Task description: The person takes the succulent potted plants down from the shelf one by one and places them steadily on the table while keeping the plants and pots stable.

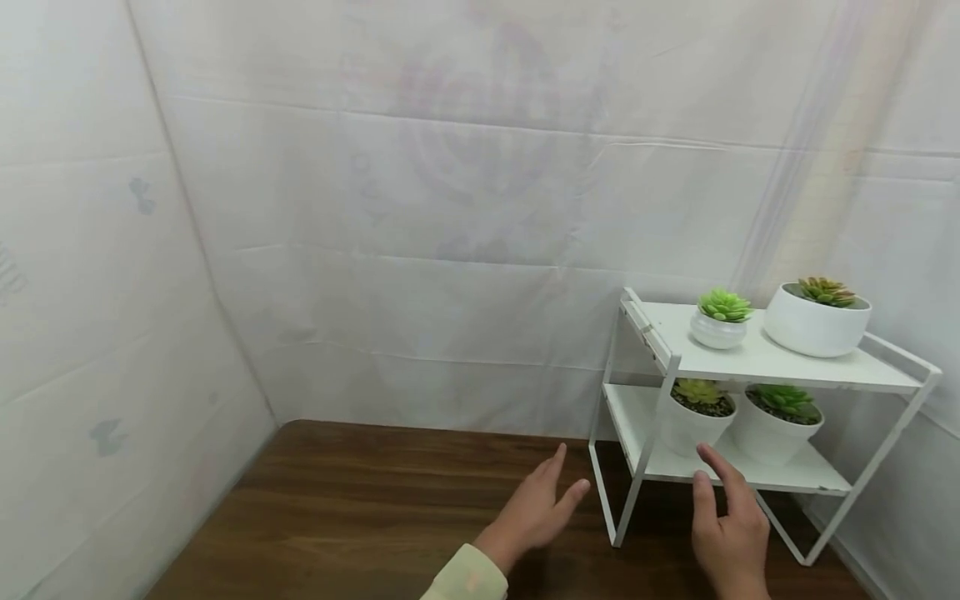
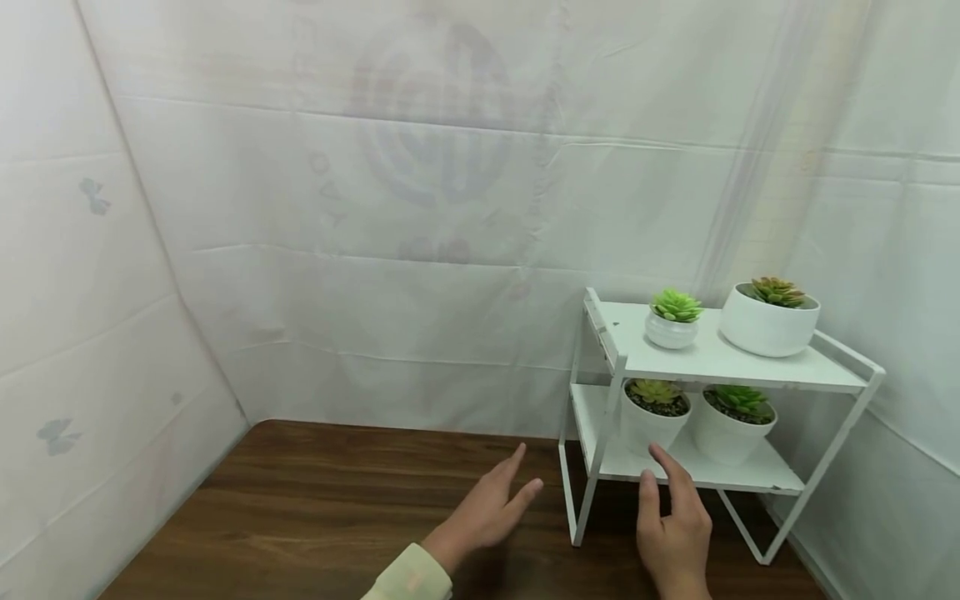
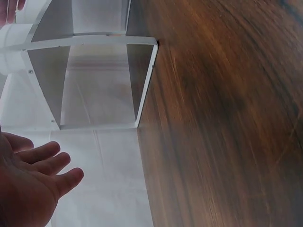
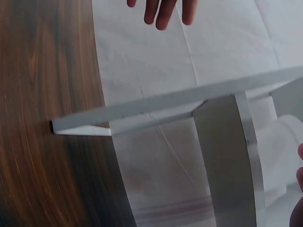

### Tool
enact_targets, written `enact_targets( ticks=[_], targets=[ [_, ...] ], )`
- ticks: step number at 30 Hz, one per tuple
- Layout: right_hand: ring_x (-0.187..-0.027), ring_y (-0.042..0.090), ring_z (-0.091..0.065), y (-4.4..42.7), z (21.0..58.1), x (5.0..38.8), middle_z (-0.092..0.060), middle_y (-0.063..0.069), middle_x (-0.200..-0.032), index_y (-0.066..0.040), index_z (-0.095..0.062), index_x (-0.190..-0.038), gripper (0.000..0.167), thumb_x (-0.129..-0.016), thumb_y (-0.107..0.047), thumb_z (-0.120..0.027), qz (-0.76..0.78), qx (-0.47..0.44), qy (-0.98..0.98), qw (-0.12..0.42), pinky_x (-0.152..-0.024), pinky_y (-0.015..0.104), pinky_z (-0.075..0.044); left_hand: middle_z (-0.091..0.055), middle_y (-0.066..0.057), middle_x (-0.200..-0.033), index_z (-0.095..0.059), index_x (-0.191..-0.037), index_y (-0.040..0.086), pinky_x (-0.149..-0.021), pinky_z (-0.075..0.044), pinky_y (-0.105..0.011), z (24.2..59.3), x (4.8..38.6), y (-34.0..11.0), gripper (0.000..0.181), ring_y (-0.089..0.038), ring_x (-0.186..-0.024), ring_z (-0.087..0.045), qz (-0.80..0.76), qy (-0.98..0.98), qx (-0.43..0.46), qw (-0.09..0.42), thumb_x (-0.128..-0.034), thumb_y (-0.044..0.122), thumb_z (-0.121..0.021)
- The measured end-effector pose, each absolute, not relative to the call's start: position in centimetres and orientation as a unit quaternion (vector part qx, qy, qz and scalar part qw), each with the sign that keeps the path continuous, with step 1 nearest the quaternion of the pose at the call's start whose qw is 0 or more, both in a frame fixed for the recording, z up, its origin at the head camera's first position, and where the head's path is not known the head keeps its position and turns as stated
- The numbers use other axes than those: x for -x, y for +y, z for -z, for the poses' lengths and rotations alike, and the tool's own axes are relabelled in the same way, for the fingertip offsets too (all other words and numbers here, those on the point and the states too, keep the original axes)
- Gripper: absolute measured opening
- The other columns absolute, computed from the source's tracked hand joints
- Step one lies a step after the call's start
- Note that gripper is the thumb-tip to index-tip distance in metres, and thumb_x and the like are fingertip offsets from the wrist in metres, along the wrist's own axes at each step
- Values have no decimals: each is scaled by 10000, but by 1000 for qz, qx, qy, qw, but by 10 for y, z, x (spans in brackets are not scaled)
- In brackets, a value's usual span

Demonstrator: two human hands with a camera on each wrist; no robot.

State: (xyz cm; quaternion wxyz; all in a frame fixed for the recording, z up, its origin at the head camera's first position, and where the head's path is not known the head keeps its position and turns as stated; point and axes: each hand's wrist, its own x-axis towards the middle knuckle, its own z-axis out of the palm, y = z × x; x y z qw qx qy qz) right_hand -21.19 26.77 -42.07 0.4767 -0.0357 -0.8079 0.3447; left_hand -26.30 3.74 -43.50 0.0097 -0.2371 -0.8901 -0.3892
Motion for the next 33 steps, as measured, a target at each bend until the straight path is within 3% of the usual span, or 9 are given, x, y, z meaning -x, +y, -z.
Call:
enact_targets(
  ticks=[3,6,8,11,17,24,27,31,33],
  targets=[
    [-1175,-197,-403,273,419,211,-636,89,-1288,-183,-596,-1332,342,-995,-185,-534,-346,67,-811,466,-977,56,-312,-368,-143,-1538,-197,-1554,116,-1094,-375,-513,435,262,41,803,-334,-1385,-406,390,-889,240,11,-973,667,-258],
    [-1256,61,-509,278,418,211,-614,84,-1320,-192,-576,-1350,347,-1013,-227,-503,-356,95,-816,445,-1026,310,-406,-373,-147,-1534,-196,-1555,121,-1091,-379,-513,434,261,44,796,-336,-1383,-408,390,-888,242,9,-974,662,-269],
    [-1251,260,-524,282,418,211,-600,104,-1334,-187,-562,-1364,355,-1020,-228,-485,-367,102,-817,433,-986,475,-400,-377,-148,-1532,-200,-1554,119,-1091,-380,-509,433,261,47,799,-333,-1383,-409,389,-889,242,8,-973,663,-275],
    [-1223,396,-506,289,418,211,-580,144,-1349,-171,-550,-1374,363,-1026,-231,-465,-381,110,-816,421,-962,561,-380,-377,-149,-1532,-208,-1550,101,-1094,-380,-499,432,260,52,814,-328,-1385,-408,389,-889,239,5,-970,669,-278],
    [-1264,417,-479,305,417,212,-543,165,-1391,-161,-534,-1388,380,-1033,-251,-436,-387,134,-813,413,-1008,593,-356,-401,-177,-1511,-254,-1529,48,-1097,-375,-503,430,260,62,809,-351,-1379,-410,402,-886,231,-1,-981,641,-306],
    [-1347,293,-447,319,417,215,-532,75,-1429,-224,-517,-1405,388,-1038,-289,-407,-405,169,-802,405,-1129,449,-320,-418,-175,-1500,-290,-1513,31,-1096,-378,-493,427,261,72,803,-347,-1378,-412,429,-876,222,-24,-983,633,-315],
    [-1362,308,-428,324,417,216,-516,94,-1442,-200,-498,-1418,403,-1042,-290,-386,-407,173,-800,405,-1143,462,-297,-424,-161,-1499,-305,-1507,29,-1097,-386,-463,425,263,77,795,-315,-1376,-422,439,-869,227,-30,-986,629,-311],
    [-1386,292,-405,331,416,219,-502,100,-1454,-187,-477,-1432,421,-1041,-302,-369,-417,187,-791,405,-1140,484,-301,-513,-137,-1436,-349,-1493,44,-1068,-421,-436,423,266,83,757,-273,-1324,-492,450,-863,227,-37,-992,611,-328],
    [-1393,268,-401,334,416,220,-498,90,-1459,-193,-471,-1435,424,-1040,-309,-368,-423,196,-786,406,-1155,423,-304,-566,-115,-1386,-375,-1483,53,-1047,-438,-428,422,268,86,744,-258,-1290,-526,457,-860,223,-44,-991,610,-333]
  ],
)
